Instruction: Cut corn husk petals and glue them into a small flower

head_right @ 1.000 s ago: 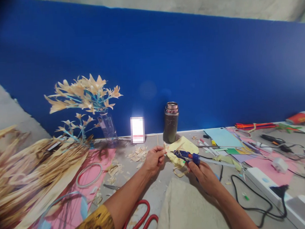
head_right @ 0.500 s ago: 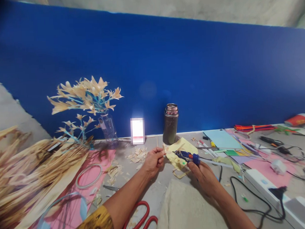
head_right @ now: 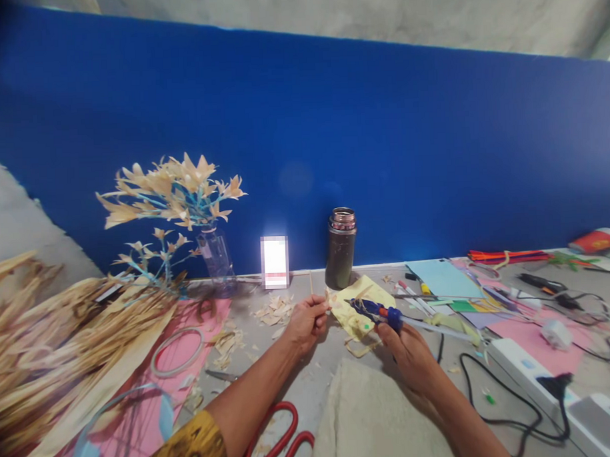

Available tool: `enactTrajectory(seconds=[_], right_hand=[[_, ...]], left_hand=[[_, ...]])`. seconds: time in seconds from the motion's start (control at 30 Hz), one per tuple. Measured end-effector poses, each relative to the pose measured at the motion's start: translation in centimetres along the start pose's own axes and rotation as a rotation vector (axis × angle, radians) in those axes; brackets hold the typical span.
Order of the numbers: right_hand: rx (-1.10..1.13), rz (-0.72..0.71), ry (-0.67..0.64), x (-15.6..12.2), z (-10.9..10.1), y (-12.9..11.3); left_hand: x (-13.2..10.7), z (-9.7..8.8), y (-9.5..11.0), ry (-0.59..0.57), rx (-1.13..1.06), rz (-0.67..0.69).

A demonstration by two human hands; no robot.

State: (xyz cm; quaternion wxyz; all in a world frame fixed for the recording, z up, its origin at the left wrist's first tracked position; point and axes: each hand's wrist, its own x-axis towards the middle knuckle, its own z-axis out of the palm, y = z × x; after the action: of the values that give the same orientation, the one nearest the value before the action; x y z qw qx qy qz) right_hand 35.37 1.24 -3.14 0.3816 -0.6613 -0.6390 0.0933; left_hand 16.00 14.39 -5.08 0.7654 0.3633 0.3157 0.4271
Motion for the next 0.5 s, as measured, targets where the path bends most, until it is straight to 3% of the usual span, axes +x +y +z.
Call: enactTrajectory(seconds=[0.27, 0.5], right_hand=[[-0.049, 0.064, -0.038, -0.06, 0.15, -0.31], [0.046, 0.045, -0.056, -0.57, 0.55, -1.01]], left_hand=[[0.07, -0.15, -0.06, -0.009, 0.018, -0.013], [0.01, -0.05, 0.02, -0.009, 0.018, 0.0]])
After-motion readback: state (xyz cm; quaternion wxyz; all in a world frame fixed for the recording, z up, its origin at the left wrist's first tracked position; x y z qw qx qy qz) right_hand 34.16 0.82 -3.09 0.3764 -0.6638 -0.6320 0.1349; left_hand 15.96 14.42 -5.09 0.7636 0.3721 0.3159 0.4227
